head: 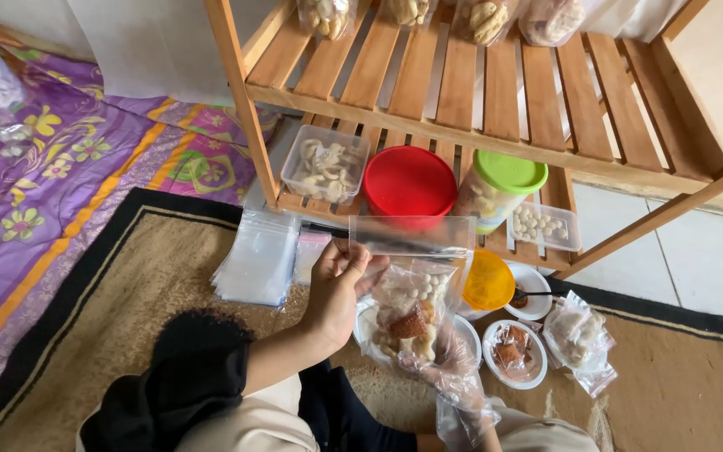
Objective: Packaging small food items like seeds or nuts into plastic bags using a scoop.
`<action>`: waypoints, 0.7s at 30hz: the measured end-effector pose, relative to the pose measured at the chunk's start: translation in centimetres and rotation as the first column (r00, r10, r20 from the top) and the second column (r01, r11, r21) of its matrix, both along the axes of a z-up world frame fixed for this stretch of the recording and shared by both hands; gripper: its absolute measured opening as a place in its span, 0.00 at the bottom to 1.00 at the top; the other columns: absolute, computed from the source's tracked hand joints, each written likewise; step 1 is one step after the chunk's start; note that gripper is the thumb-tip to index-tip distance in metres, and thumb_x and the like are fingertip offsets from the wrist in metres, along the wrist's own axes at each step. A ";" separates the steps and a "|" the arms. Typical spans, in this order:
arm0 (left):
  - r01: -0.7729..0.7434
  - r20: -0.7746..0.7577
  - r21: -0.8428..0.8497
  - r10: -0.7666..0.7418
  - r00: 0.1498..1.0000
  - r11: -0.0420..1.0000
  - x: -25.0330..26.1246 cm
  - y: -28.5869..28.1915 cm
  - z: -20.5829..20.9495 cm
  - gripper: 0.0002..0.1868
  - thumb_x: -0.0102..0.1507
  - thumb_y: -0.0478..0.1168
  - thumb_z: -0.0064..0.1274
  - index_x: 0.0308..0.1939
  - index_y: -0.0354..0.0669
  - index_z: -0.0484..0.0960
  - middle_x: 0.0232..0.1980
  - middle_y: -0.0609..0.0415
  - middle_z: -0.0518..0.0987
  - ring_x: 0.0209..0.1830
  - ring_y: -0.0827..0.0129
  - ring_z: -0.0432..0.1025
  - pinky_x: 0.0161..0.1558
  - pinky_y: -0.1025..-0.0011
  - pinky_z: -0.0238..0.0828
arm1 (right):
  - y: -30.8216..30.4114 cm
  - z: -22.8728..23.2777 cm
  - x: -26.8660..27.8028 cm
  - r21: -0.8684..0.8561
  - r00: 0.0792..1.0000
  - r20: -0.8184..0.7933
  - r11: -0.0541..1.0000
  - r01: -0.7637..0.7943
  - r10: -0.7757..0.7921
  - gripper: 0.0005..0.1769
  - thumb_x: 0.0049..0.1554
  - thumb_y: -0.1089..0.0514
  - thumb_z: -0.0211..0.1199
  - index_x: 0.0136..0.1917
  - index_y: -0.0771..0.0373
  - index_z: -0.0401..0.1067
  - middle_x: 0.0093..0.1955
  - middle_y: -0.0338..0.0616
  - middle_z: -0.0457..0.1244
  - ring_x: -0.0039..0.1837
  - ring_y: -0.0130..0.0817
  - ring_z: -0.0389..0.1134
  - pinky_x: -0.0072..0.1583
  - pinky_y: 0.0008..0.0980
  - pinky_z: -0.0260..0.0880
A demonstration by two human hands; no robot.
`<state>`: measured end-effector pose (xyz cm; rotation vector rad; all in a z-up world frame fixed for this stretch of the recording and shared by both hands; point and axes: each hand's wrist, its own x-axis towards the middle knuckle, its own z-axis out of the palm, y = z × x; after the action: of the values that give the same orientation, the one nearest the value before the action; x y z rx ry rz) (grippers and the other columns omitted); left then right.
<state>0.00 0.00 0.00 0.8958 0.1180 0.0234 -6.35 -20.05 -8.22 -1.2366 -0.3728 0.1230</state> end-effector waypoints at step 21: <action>0.302 0.247 0.300 -0.380 0.892 0.905 -0.7 0.1 1.7 0.12 0.63 0.46 0.59 0.48 0.52 0.76 0.47 0.58 0.81 0.53 0.67 0.74 0.60 0.64 0.72 | -3.9 -10.6 3.7 0.887 0.698 -0.395 0.447 0.120 0.597 0.36 0.66 0.54 0.53 0.82 0.62 0.44 0.84 0.63 0.38 0.82 0.63 0.40 0.73 0.69 0.52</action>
<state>-0.74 0.08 1.65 1.1500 -0.3390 -0.1601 -2.65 -23.99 -18.81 0.0069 0.0657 0.5789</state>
